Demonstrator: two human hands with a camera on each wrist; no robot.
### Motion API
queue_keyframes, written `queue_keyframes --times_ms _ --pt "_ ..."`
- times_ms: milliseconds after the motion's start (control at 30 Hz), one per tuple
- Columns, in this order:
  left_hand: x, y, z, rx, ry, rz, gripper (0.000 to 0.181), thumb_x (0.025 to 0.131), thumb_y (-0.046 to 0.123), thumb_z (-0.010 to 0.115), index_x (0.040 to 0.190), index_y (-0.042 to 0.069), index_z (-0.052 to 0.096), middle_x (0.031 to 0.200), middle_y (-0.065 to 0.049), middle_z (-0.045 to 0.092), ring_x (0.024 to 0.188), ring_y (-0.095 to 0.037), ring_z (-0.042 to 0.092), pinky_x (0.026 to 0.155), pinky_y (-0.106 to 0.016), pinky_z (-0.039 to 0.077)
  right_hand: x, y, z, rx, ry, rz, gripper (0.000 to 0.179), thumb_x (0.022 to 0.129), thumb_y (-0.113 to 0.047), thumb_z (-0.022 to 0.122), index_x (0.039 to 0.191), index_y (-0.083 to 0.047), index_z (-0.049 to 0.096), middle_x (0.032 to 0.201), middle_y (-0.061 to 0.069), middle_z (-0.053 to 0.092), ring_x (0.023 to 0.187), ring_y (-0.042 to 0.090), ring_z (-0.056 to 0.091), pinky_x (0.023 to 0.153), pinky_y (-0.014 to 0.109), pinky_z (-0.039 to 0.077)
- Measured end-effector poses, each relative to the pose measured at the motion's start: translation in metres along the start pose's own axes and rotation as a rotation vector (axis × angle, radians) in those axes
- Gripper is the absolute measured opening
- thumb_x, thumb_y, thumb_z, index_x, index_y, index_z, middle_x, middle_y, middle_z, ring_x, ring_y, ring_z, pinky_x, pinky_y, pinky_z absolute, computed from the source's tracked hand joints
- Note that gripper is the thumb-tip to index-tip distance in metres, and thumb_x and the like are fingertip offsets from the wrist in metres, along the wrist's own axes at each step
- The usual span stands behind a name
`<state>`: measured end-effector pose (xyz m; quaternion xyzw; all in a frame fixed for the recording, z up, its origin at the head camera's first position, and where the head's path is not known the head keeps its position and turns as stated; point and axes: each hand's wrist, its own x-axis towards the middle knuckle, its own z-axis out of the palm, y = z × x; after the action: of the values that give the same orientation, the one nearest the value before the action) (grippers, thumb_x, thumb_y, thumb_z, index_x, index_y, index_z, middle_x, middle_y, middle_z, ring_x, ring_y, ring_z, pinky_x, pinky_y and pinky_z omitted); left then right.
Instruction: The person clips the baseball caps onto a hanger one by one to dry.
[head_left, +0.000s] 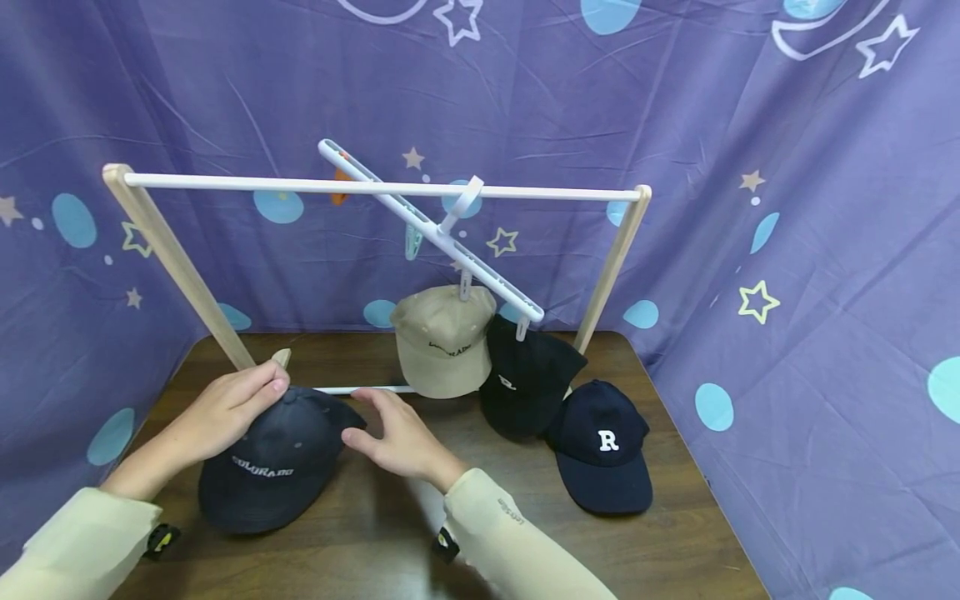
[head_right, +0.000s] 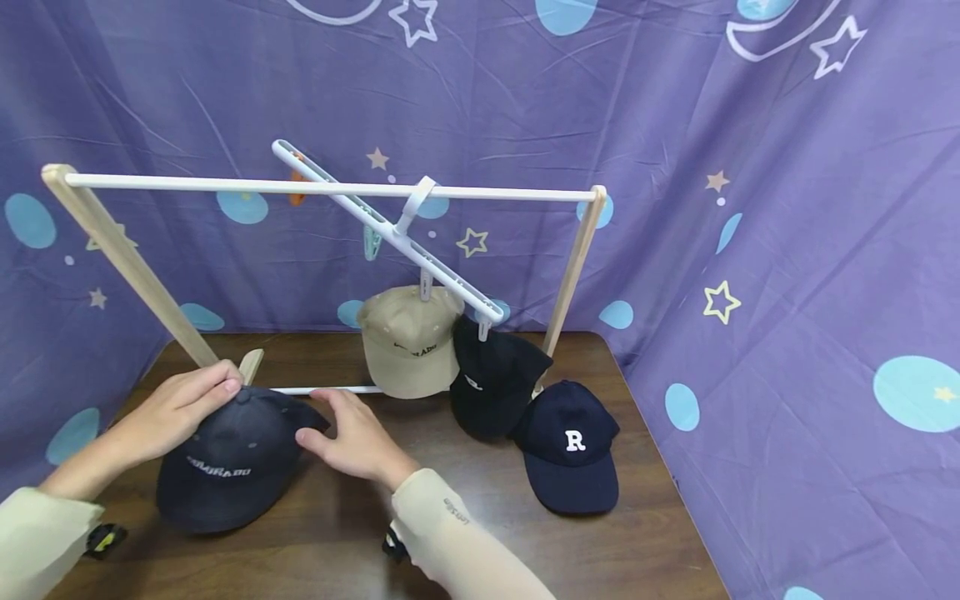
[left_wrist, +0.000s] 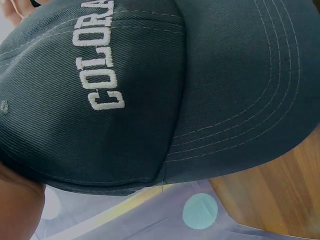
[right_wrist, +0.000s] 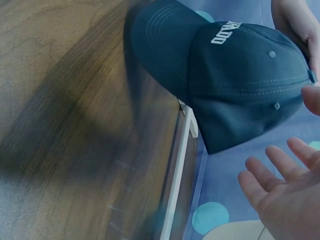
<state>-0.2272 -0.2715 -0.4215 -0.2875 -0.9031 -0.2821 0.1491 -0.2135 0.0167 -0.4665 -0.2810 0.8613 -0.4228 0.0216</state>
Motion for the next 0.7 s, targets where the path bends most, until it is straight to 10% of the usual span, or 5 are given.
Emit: queue_keyframes --times_ms 700 --pt "0.006 0.021 0.006 -0.058 -0.018 0.054 0.025 0.108 0.010 0.057 0.097 0.031 0.061 0.083 0.018 0.058 0.076 -0.002 0.055 0.067 -0.026 0.043 0.009 -0.002 0.004 -0.009 0.014 -0.066 0.048 0.104 -0.038 0.064 0.147 -0.016 0.060 0.144 -0.001 0.065 0.133 0.007 0.058 0.111 0.021 0.043"
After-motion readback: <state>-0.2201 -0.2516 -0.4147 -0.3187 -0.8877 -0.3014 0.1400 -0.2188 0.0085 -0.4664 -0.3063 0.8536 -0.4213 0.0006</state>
